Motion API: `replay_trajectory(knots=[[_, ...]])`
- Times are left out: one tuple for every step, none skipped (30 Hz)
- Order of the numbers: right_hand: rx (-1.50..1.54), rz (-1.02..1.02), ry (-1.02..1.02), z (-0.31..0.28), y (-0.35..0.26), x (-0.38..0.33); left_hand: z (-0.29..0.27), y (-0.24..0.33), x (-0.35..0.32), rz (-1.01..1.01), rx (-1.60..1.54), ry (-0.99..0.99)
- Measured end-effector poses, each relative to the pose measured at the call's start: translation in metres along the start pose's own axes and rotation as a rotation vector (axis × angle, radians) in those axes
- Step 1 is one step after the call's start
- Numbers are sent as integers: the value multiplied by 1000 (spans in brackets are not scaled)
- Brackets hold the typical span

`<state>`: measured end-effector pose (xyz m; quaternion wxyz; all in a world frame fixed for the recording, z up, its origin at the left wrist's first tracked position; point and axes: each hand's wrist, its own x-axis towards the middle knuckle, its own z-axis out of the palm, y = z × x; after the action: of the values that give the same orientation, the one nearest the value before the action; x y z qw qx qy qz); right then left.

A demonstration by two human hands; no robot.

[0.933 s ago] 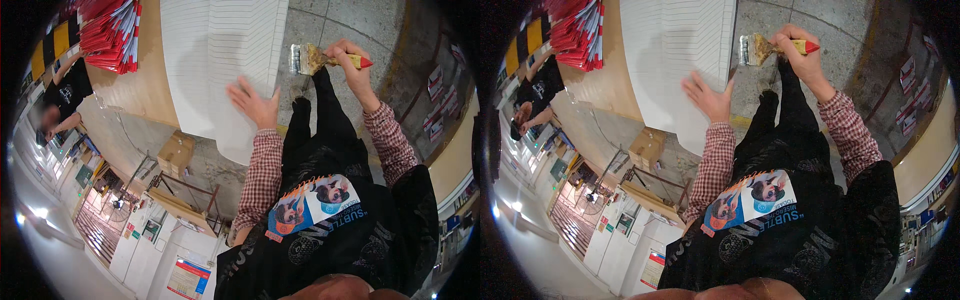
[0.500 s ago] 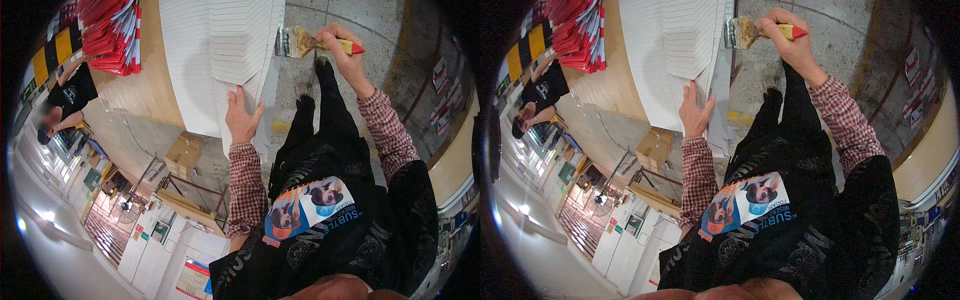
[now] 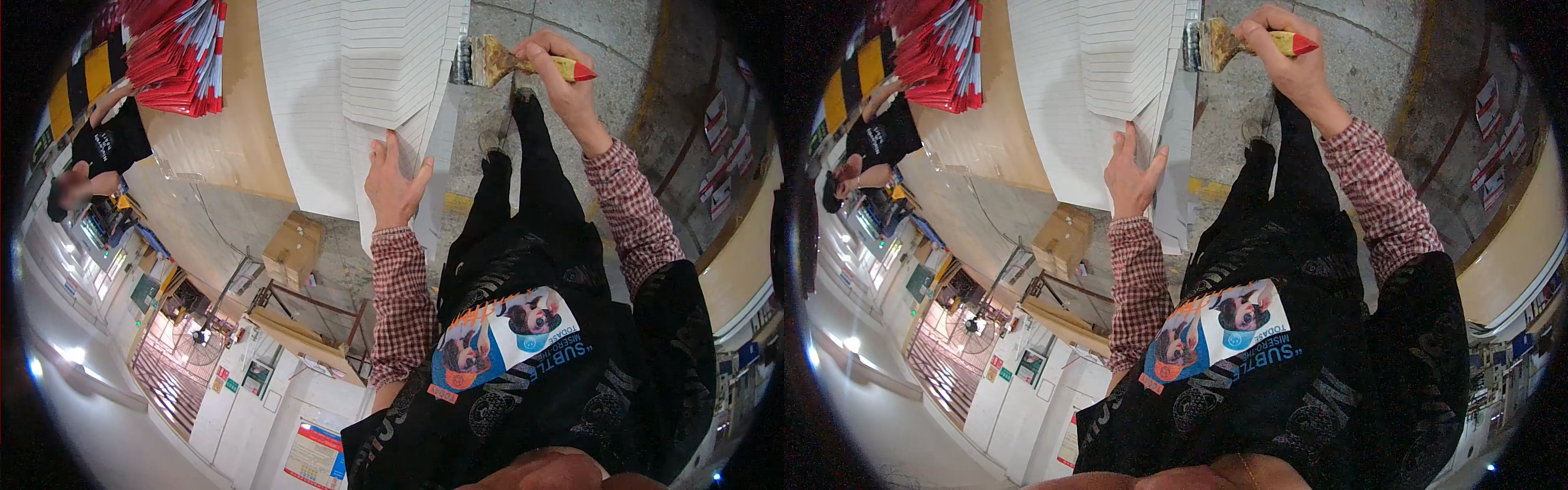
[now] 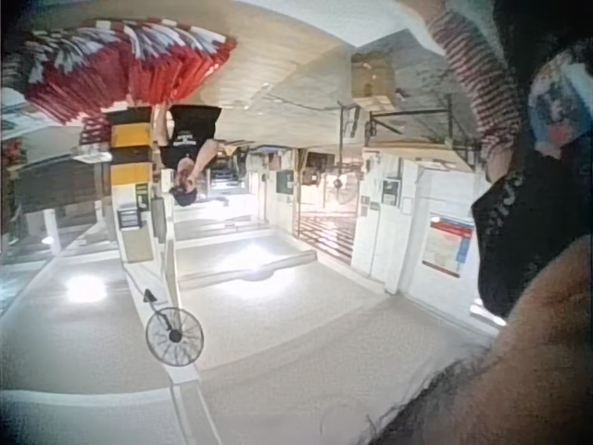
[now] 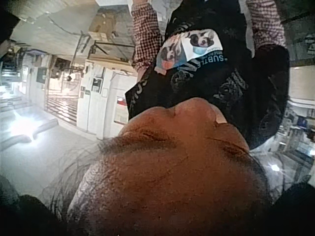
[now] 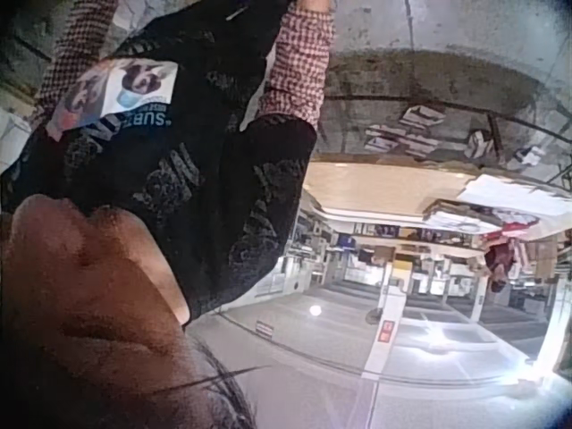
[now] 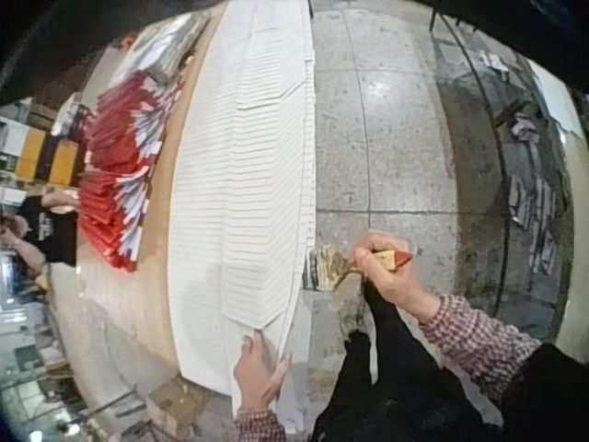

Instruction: Applying adhesive with a brush to the edges of a stack of paper for binding.

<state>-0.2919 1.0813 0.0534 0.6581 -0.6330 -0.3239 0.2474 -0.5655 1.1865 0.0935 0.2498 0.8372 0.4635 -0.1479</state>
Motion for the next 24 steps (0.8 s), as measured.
replay_trajectory(knots=[[18, 47, 1, 4, 1, -3, 1, -1, 0, -1, 1, 11], [19, 40, -11, 6, 0, -8, 2, -2, 0, 3, 15, 19], [-1, 64, -51, 7, -3, -17, 3, -2, 0, 14, 24, 23], [-13, 68, -69, 9, -5, -26, 5, -3, -1, 4, 28, 28], [-22, 91, -91, 10, -8, -34, 8, -4, -1, 9, 51, 54], [4, 129, -108, 10, -10, -41, 12, -3, -2, 15, 70, 67], [20, 166, -113, 10, -12, -46, 17, -2, -1, 20, 70, 80], [16, 181, -110, 7, -14, -50, 23, 0, -3, 2, 88, 131], [24, 173, -119, 4, -16, -52, 31, 2, -5, -5, 106, 184], [49, 181, -82, 1, -18, -54, 40, 5, -6, -15, 109, 181], [70, 195, -32, -1, -20, -55, 50, 8, -6, -56, 129, 251], [72, 186, -41, -3, -20, -56, 60, 11, -8, -76, 143, 328], [56, 194, -31, -4, -20, -56, 67, 12, -13, -95, 148, 318], [40, 195, -14, -5, -20, -57, 74, 11, -18, -128, 165, 351], [42, 194, -23, -5, -19, -57, 78, 9, -21, -198, 175, 332], [27, 174, -26, -5, -18, -58, 79, 5, -25, -160, 179, 401], [12, 153, -8, -5, -16, -57, 77, 1, -32, -154, 199, 360], [15, 152, -20, -5, -14, -56, 76, -3, -36, -181, 211, 257], [29, 116, 2, -6, -11, -51, 72, -7, -37, -141, 224, 312], [35, 93, 40, -8, -8, -47, 65, -13, -38, -79, 151, 268], [43, 88, 26, -8, -5, -43, 57, -20, -40, -40, 76, 191], [46, 59, 37, -10, -2, -35, 48, -24, -41, -21, 79, 227], [41, 33, 55, -11, 1, -26, 40, -28, -40, -28, 32, 147], [17, -4, -50, -15, 3, -18, 33, -31, -39, -15, -19, 75]])
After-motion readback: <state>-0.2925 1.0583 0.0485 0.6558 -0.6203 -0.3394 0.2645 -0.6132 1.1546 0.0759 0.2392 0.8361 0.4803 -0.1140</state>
